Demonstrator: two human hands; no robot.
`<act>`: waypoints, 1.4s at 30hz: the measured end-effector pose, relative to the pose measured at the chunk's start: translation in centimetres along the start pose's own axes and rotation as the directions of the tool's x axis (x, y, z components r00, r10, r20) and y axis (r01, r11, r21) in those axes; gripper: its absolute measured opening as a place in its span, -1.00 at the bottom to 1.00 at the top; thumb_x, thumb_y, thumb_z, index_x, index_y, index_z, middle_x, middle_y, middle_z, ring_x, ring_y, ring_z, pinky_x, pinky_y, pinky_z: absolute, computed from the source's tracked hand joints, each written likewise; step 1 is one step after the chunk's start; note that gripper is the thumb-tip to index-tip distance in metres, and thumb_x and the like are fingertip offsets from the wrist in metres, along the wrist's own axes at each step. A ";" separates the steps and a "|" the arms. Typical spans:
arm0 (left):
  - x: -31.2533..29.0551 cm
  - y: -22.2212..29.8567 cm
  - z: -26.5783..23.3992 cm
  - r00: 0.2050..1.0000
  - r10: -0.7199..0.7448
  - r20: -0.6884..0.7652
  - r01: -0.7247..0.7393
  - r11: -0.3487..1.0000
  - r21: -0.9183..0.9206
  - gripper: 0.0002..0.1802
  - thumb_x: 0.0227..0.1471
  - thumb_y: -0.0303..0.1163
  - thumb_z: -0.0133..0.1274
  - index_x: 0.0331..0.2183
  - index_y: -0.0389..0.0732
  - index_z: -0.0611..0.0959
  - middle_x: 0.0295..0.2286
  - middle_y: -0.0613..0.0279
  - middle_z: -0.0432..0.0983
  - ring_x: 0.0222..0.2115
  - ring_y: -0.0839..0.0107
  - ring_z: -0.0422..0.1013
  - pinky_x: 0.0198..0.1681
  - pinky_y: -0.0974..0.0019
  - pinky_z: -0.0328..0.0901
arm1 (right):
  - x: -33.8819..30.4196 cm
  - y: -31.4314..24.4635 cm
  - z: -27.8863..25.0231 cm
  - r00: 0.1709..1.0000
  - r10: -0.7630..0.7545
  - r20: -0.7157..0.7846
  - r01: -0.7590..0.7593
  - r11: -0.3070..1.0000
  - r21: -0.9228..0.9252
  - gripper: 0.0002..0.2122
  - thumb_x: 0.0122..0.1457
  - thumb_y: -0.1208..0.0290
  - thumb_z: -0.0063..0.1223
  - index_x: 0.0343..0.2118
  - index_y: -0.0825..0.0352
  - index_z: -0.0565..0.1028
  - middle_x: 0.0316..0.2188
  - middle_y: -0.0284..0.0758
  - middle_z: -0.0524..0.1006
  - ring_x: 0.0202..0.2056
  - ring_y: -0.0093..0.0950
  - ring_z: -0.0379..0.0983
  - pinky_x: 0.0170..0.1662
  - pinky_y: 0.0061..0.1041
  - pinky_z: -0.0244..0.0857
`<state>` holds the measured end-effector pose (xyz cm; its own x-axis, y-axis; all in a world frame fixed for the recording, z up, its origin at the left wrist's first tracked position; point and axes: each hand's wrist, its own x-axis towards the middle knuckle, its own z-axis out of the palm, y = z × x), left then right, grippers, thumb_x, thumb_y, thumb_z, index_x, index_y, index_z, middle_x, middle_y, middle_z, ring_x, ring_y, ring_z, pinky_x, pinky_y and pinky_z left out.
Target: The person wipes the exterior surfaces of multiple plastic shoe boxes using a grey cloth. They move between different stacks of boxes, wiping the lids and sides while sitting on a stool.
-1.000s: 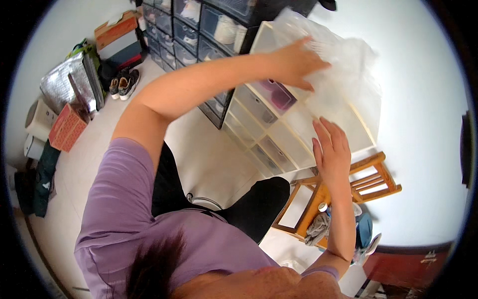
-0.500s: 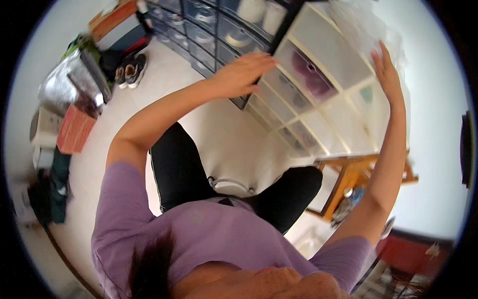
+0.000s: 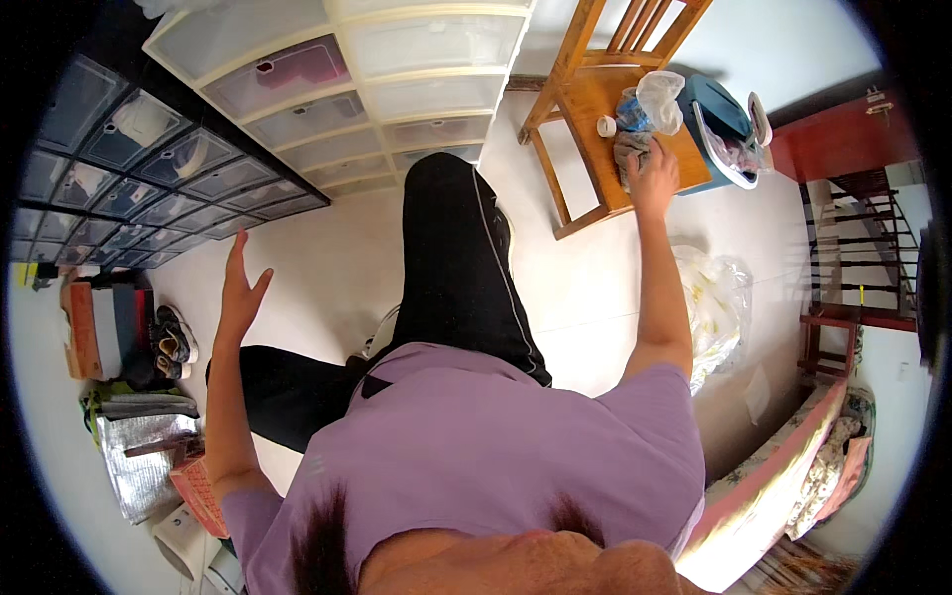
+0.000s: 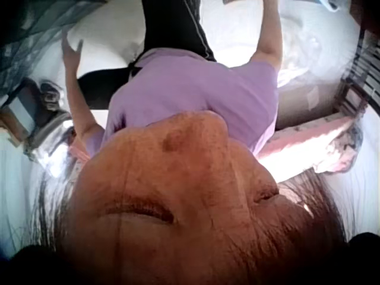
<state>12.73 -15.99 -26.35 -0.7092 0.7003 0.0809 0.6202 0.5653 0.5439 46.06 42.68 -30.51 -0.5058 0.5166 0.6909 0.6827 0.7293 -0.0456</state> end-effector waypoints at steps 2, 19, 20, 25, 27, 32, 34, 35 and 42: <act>-0.3 -0.4 0.5 0.999 -0.022 0.046 0.022 1.000 0.013 -0.20 0.00 -0.44 0.07 0.21 -0.21 0.05 0.20 0.04 -0.04 0.23 0.15 -0.08 0.24 0.18 -0.12 | -2.0 1.8 1.2 0.913 0.207 0.352 -0.203 0.978 -0.049 -0.35 -0.08 0.22 0.22 0.12 0.17 0.24 0.02 -0.11 0.30 -0.01 -0.11 0.27 0.04 -0.18 0.17; 6.1 16.2 -1.1 0.968 0.238 -0.087 -0.250 0.853 -0.458 -0.27 -0.03 -0.43 0.08 0.17 -0.09 0.19 0.10 0.16 0.20 0.12 0.26 0.14 0.17 0.16 0.05 | 6.7 -21.5 -14.1 0.942 0.299 -0.154 -0.041 0.557 0.829 -0.65 0.11 0.61 -0.10 -0.01 0.39 0.25 -0.05 -0.27 0.28 -0.06 -0.43 0.27 0.02 -0.43 0.21; 7.6 17.1 -2.6 0.896 0.415 -0.159 -0.438 0.885 -0.156 -0.27 -0.04 -0.42 0.09 0.16 -0.08 0.21 0.10 0.17 0.21 0.13 0.24 0.12 0.19 0.16 0.03 | 8.2 -22.2 -13.2 0.934 0.314 -0.171 -0.035 0.556 0.830 -0.65 0.11 0.61 -0.10 -0.01 0.39 0.25 -0.05 -0.27 0.28 -0.06 -0.43 0.27 0.02 -0.43 0.21; 15.6 20.0 -9.8 0.635 0.769 0.077 -0.607 0.435 0.665 -0.28 -0.06 -0.32 0.12 0.15 -0.04 0.24 0.09 0.18 0.21 0.15 0.22 0.07 0.21 0.13 -0.02 | 16.3 -26.0 -10.5 0.741 0.619 -0.258 0.044 0.339 0.940 -0.61 0.09 0.57 -0.19 0.03 0.39 0.20 0.00 -0.10 0.24 0.01 -0.30 0.22 0.12 -0.34 0.09; 19.2 20.8 -11.6 0.568 0.811 0.140 -0.553 0.250 0.795 -0.28 -0.04 -0.24 0.09 0.16 -0.03 0.23 0.08 0.17 0.21 0.16 0.27 0.06 0.22 0.13 -0.05 | 18.9 -27.3 -7.5 0.812 0.398 -0.426 0.134 0.584 0.801 -0.55 0.00 0.61 -0.11 0.04 0.39 0.25 0.07 -0.07 0.18 0.10 -0.18 0.11 0.18 -0.25 -0.02; 27.9 20.5 -17.0 0.624 0.770 -0.128 -0.395 0.453 0.799 -0.37 0.04 -0.11 -0.01 0.12 -0.09 0.27 0.02 0.09 0.28 0.05 0.18 0.20 0.13 0.11 0.06 | 18.9 -32.5 -4.5 0.840 0.021 -0.542 0.339 0.759 0.556 -0.52 -0.10 0.60 0.04 -0.01 0.27 0.37 0.08 -0.09 0.21 0.17 -0.12 0.06 0.19 -0.22 -0.03; 29.0 20.6 -17.9 0.596 0.766 -0.241 -0.463 0.573 0.676 -0.46 0.09 -0.14 -0.07 0.06 -0.18 0.35 -0.06 0.01 0.39 -0.05 0.09 0.33 0.04 0.12 0.18 | 18.2 -33.7 -3.8 0.817 -0.245 -0.522 0.525 0.690 0.498 -0.54 -0.13 0.59 0.08 -0.07 0.17 0.44 0.01 -0.20 0.33 0.11 -0.13 0.18 0.11 -0.24 0.10; 29.4 20.6 -18.1 0.668 0.714 -0.209 -0.466 0.621 0.631 -0.50 0.10 -0.14 -0.08 0.02 -0.21 0.40 -0.06 -0.03 0.38 -0.04 0.07 0.31 0.05 0.12 0.18 | 18.4 -34.2 -3.7 0.820 -0.248 -0.516 0.524 0.689 0.501 -0.54 -0.13 0.59 0.08 -0.07 0.17 0.44 0.01 -0.20 0.33 0.11 -0.13 0.18 0.11 -0.24 0.10; 30.2 18.4 -18.1 0.717 0.664 -0.214 -0.483 0.694 0.534 -0.58 0.09 -0.17 -0.08 -0.08 -0.20 0.52 -0.07 0.03 0.42 -0.01 0.16 0.32 0.04 0.22 0.21 | 19.3 -28.5 -3.7 0.773 -0.200 -0.603 0.501 0.776 0.384 -0.64 -0.09 0.65 0.05 -0.17 0.18 0.51 -0.08 -0.21 0.42 -0.08 -0.15 0.34 -0.02 -0.28 0.23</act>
<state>-3.31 7.66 1.22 -0.1682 0.7837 0.5980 0.9521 0.2863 -0.1073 18.81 30.25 -13.17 -0.2094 -0.0171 0.9777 0.0737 0.9967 0.0332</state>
